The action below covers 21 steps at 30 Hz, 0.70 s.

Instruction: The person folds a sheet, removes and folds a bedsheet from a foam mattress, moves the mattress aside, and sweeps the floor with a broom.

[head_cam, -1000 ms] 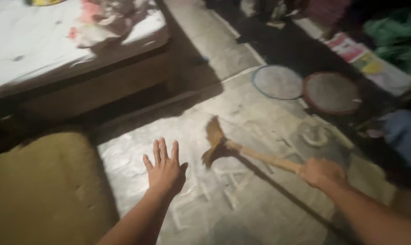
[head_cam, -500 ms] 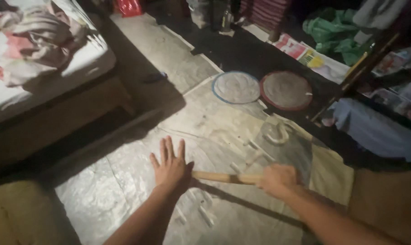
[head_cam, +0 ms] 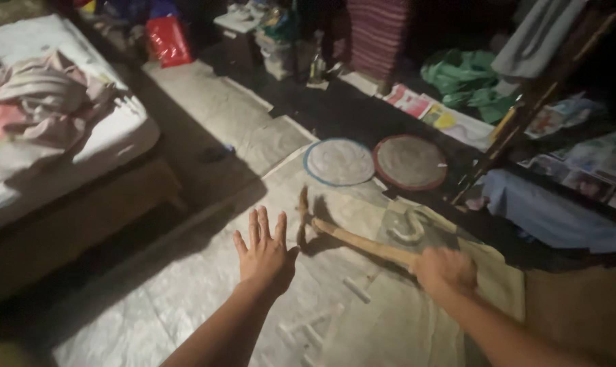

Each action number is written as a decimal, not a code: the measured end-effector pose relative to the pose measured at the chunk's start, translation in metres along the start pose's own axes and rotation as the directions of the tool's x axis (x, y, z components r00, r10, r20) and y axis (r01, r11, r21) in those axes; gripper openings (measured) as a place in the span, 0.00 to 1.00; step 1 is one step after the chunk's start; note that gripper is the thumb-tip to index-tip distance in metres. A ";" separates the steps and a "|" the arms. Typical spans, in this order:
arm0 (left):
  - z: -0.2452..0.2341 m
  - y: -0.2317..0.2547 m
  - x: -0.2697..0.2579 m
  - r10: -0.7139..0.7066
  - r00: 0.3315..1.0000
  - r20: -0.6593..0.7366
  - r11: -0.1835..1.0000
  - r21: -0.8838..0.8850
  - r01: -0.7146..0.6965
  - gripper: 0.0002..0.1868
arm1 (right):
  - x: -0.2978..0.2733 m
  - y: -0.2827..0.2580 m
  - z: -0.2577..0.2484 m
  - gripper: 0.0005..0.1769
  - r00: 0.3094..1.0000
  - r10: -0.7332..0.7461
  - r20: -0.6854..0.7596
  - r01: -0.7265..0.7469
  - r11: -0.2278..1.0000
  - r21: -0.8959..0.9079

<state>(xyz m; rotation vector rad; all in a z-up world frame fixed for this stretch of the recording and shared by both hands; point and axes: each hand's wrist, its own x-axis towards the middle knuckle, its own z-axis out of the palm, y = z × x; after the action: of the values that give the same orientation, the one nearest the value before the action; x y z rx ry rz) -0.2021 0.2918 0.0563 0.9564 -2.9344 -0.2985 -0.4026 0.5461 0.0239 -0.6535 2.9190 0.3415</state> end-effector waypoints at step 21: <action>-0.027 -0.020 0.045 0.517 0.853 0.066 0.854 0.021 -0.519 0.41 | -0.132 -0.047 0.008 0.25 0.735 0.364 0.572 -0.675 0.472 0.567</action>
<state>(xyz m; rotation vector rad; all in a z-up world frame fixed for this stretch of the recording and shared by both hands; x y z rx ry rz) -0.2241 0.2455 0.0784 0.1238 -3.1047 -0.2431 -0.2628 0.5604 0.0308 0.4458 2.4265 -0.6397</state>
